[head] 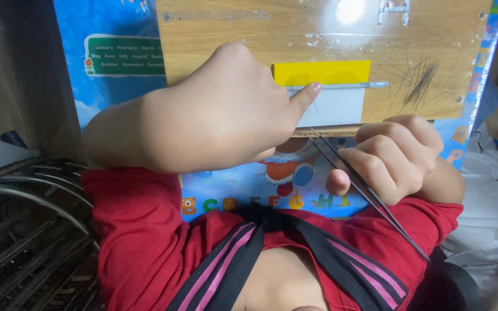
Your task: Manually assembling false eyelashes by placing individual fibers onto an adhesive strip using tweezers.
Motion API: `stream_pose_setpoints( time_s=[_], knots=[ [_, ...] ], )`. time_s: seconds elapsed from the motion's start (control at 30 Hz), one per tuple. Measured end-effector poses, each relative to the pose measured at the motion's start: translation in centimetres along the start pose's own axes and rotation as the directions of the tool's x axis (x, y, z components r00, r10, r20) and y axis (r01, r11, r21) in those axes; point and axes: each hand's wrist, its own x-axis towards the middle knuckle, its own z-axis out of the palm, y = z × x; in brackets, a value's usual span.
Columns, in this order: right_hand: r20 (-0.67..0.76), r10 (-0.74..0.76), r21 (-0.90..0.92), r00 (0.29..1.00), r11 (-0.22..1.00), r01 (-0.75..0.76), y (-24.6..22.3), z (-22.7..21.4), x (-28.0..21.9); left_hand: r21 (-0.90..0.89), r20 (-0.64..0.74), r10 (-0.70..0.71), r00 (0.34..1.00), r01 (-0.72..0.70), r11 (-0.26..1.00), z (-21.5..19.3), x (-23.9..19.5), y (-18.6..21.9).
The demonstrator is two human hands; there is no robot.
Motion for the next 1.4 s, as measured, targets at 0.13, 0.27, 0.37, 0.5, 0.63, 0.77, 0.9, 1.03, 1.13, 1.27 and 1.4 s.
stream_pose_setpoints(
  time_s=[0.13, 0.27, 0.37, 0.5, 0.63, 0.77, 0.9, 1.03, 1.13, 1.27, 1.4],
  knots=[
    [-0.032, -0.047, -0.041, 0.998, 0.998, 0.046, 0.1, 0.3, 0.4, 0.024, -0.175, 0.034, 0.984, -0.030, 0.999, 0.6, -0.5, -1.5],
    [-0.079, -0.105, -0.073, 0.991, 0.992, 0.099, 0.1, 0.5, 0.7, -0.015, -0.209, 0.093, 0.973, -0.099, 0.995, 0.4, -0.4, -2.9],
    [-0.060, -0.131, -0.124, 0.990, 0.985, 0.123, -0.5, 0.3, 1.0, -0.063, -0.147, 0.109, 0.983, -0.119, 0.991, 0.0, -0.4, -3.7],
    [0.064, -0.174, -0.224, 0.983, 0.957, 0.185, -1.6, -1.2, 1.8, -0.123, -0.137, 0.091, 0.986, -0.108, 0.986, -0.2, -0.6, -3.8],
    [0.060, -0.162, -0.309, 0.985, 0.935, 0.173, -1.8, -1.6, -0.7, -0.119, -0.156, 0.093, 0.983, -0.113, 0.986, -0.1, -0.8, -3.5],
    [0.042, -0.113, -0.290, 0.993, 0.949, 0.121, -1.0, -1.3, -4.5, -0.083, -0.185, 0.048, 0.982, -0.065, 0.994, -0.1, -1.1, -2.8],
    [0.028, 0.019, -0.174, 0.999, 0.985, -0.014, -0.1, -1.7, -6.3, -0.090, -0.129, 0.002, 0.992, -0.014, 0.996, -0.8, -1.2, -2.2],
    [0.005, 0.180, 0.029, 0.984, 0.983, -0.180, 0.1, -1.9, -5.4, 0.007, -0.181, -0.054, 0.982, 0.057, 0.998, -0.1, -1.3, -0.2],
    [-0.129, 0.234, 0.077, 0.964, 0.971, -0.226, 0.5, -1.1, -4.1, 0.080, -0.233, -0.065, 0.970, 0.086, 0.993, -0.1, -1.2, 0.2],
    [-0.213, 0.251, 0.137, 0.944, 0.964, -0.226, 0.8, -0.5, -4.3, 0.057, -0.199, -0.063, 0.978, 0.075, 0.996, -0.1, -1.2, 0.2],
    [-0.134, 0.259, 0.145, 0.956, 0.960, -0.240, 0.8, -0.9, -4.3, 0.051, -0.207, -0.063, 0.976, 0.075, 0.996, -0.2, -1.0, 0.3]
  ],
)
